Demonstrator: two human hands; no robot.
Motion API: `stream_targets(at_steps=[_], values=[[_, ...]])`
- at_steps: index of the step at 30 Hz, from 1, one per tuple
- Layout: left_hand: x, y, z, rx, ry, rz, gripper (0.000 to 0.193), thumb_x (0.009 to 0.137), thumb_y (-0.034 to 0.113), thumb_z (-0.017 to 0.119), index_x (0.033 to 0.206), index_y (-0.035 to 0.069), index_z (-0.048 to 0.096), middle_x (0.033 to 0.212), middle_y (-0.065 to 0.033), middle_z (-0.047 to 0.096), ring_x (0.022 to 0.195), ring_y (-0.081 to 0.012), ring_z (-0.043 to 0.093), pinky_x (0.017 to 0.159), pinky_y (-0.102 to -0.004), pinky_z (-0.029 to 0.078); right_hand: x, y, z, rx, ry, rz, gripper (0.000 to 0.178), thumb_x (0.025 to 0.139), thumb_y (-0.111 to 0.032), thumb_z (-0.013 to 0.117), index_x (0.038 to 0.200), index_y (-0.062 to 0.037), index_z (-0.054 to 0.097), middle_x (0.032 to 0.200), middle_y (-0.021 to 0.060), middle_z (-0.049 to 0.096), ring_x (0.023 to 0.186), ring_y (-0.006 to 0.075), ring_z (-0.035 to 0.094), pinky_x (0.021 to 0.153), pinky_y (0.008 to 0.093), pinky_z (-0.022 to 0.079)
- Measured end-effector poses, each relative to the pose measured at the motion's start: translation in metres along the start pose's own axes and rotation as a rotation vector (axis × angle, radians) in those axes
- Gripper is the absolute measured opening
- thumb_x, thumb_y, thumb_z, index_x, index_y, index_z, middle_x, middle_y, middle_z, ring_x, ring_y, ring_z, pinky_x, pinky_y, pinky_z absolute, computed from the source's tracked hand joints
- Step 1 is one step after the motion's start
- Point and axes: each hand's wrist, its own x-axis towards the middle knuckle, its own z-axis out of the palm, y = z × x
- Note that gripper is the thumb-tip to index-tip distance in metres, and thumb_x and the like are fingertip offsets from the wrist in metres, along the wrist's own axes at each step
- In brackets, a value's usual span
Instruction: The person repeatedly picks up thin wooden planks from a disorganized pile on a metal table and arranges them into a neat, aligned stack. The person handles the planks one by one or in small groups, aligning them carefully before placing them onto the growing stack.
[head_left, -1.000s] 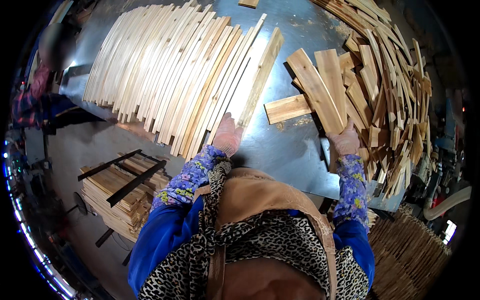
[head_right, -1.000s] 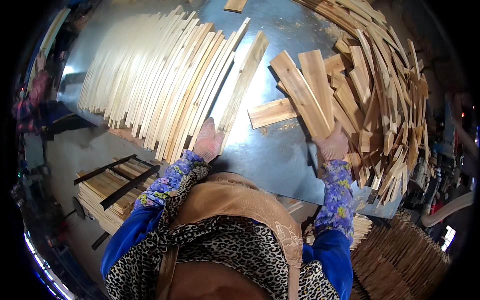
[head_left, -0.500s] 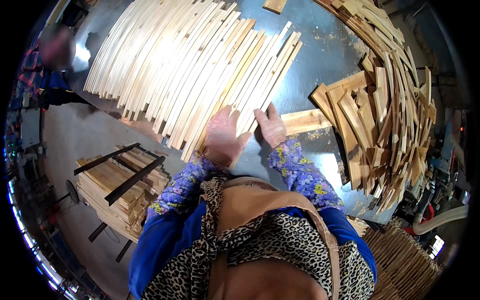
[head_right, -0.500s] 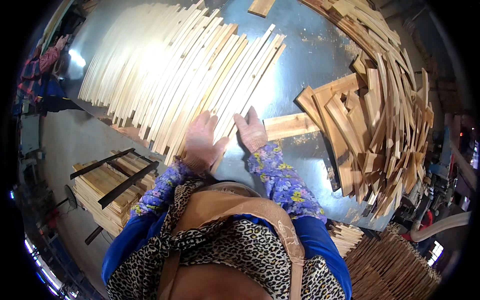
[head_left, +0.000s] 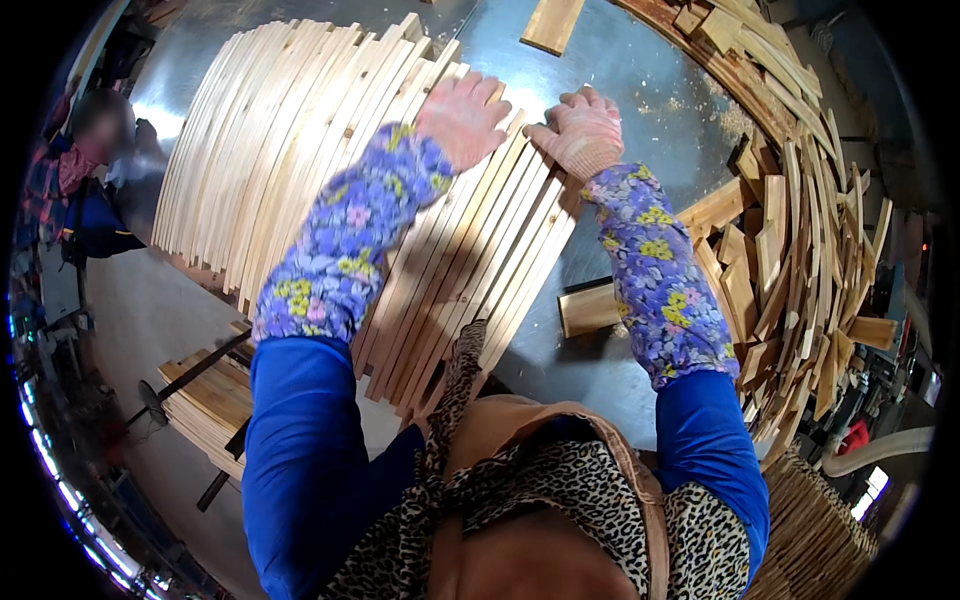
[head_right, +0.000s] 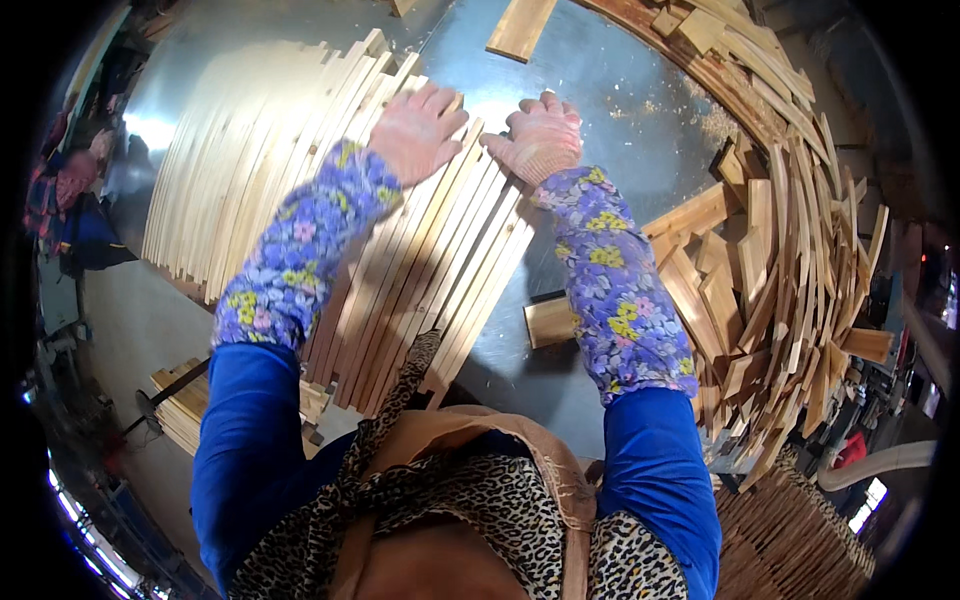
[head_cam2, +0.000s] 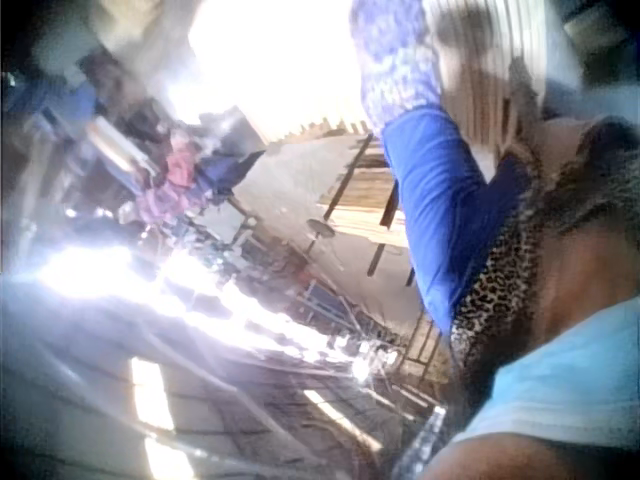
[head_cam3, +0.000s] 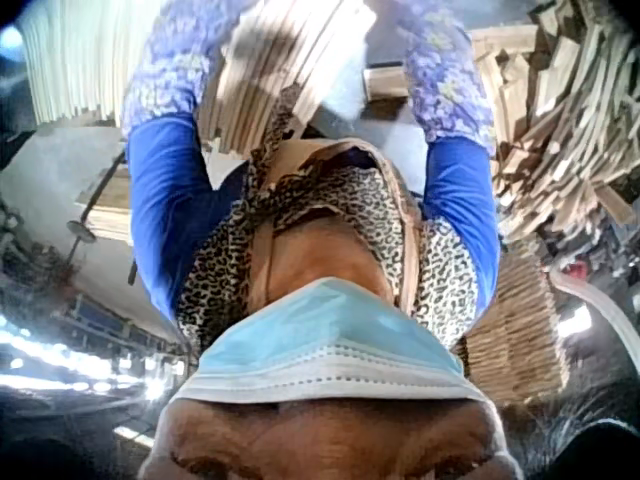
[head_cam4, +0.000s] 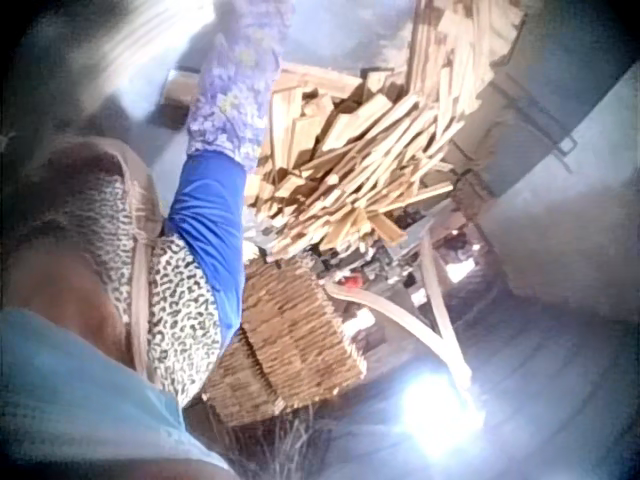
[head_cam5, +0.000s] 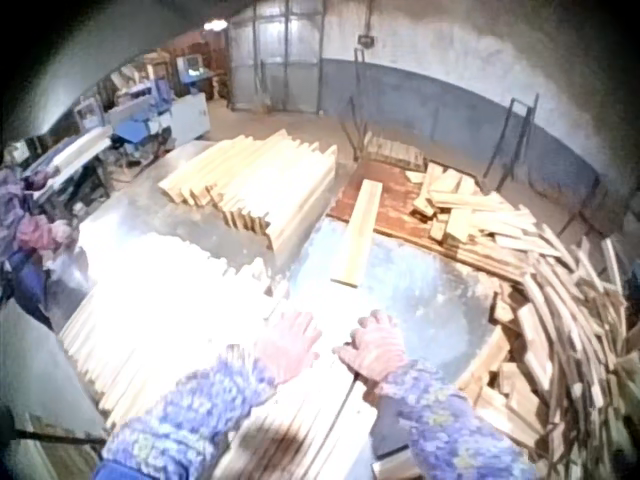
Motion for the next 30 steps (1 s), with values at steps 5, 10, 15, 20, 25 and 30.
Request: stream_targets(at_steps=[5,10,15,20,25,30], values=[[0.026,-0.008,-0.008,-0.031,-0.255,-0.053,0.046,0.099,0.045,0.065,0.127,0.010,0.077,0.141,-0.0088,0.059,0.141,-0.0285,0.050,0.118,-0.0468,0.044,-0.040,-0.007,-0.025,0.673,0.222,0.265,0.059,0.098,-0.057,0.071,0.126,-0.0060,0.081,0.148,0.0180,0.067,0.142,0.0355,0.058,0.121,0.0472,0.044],[-0.018,-0.012,-0.006,-0.793,-0.231,-0.282,0.045,0.098,0.038,0.070,0.125,0.003,0.077,0.156,-0.0186,0.056,0.139,-0.0303,0.054,0.110,-0.0420,0.050,-0.113,-0.061,-0.018,1.800,0.106,0.425,0.103,0.095,-0.036,0.081,0.174,-0.0092,0.019,0.175,0.0338,0.024,0.156,0.0389,0.042,0.126,0.0501,0.043],[-0.088,0.043,-0.059,-1.659,-0.210,-0.630,0.093,0.093,0.026,0.076,0.171,0.005,0.031,0.174,-0.0194,0.039,0.150,-0.0284,0.047,0.119,-0.0420,0.046,-0.150,-0.138,0.004,1.988,0.146,0.419,0.119,0.095,-0.027,0.086,0.174,0.0021,0.001,0.173,0.0349,0.025,0.153,0.0366,0.044,0.125,0.0461,0.043],[-0.071,0.045,-0.073,-1.379,0.007,-0.515,0.091,0.097,0.027,0.074,0.174,0.007,0.029,0.174,-0.0211,0.040,0.161,-0.0329,0.038,0.132,-0.0415,0.032,-0.134,-0.129,-0.005,1.672,0.310,0.342,0.120,0.096,-0.058,0.079,0.172,0.0082,0.012,0.172,0.0320,0.033,0.155,0.0394,0.042,0.128,0.0450,0.038],[-0.053,0.007,-0.161,-0.673,-0.076,-0.381,0.094,0.089,0.032,0.079,0.169,0.009,0.036,0.169,-0.0201,0.046,0.156,-0.0324,0.044,0.129,-0.0446,0.035,-0.055,-0.129,-0.129,2.098,-0.003,-0.327,0.063,0.111,-0.049,0.061,0.155,-0.0039,0.058,0.135,0.0176,0.073,0.121,0.0251,0.071,0.105,0.0388,0.059],[-0.051,-0.003,-0.240,-0.121,-0.095,-0.085,0.097,0.081,0.037,0.085,0.165,0.011,0.043,0.163,-0.0191,0.051,0.151,-0.0318,0.049,0.125,-0.0478,0.038,-0.031,-0.132,-0.203,2.044,-0.193,-0.740,0.053,0.101,-0.046,0.077,0.135,-0.0066,0.068,0.122,0.0136,0.078,0.104,0.0259,0.077,0.094,0.0441,0.064]])
